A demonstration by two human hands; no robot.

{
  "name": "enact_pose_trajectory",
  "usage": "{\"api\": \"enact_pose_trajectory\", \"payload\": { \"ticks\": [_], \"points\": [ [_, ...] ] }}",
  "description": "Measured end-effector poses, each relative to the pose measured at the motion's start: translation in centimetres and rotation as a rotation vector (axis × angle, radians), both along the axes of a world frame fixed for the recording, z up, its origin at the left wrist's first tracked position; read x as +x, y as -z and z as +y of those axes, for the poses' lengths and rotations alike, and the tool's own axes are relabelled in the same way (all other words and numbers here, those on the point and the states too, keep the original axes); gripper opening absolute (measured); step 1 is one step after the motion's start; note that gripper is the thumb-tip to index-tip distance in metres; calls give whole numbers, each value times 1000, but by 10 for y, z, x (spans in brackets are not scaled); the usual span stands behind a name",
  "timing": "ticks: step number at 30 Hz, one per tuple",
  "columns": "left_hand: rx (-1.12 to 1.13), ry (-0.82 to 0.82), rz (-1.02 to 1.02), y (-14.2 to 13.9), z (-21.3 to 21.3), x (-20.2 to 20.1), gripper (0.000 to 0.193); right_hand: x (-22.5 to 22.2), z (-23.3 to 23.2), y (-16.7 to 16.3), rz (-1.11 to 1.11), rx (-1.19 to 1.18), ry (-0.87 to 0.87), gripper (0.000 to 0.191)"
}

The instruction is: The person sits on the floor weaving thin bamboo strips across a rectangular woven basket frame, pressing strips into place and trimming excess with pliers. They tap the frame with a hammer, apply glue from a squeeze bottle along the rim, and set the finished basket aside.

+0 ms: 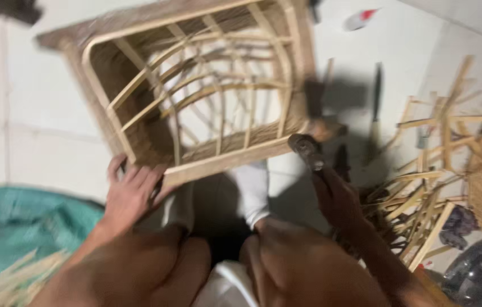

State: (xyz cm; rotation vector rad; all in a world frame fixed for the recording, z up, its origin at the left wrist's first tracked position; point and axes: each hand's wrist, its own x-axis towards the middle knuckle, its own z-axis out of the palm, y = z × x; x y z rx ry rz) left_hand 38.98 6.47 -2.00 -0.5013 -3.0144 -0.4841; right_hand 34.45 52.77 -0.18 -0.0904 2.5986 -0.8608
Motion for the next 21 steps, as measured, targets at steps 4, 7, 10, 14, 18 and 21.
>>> {"api": "enact_pose_trajectory", "payload": {
  "ticks": [4,7,10,14,18,21],
  "points": [
    [2,15,-19,-4,-1,-15,40,-20,-44,-8,-37,-12,-371,27],
    [62,27,8,-3,-5,-16,39,-38,-93,-7,-56,-84,-569,41],
    [101,24,34,-1,-10,-12,40,-48,-130,-9,280,-327,-741,48],
    [102,44,1,3,-18,-11,38,-55,-154,-1,148,-216,-929,58],
    [-28,100,-2,5,-35,-23,45,-76,-150,9,95,-362,-818,49],
    [-122,139,93,4,-69,-47,49,-117,-125,-6,250,-265,-529,34]
  ]
}}
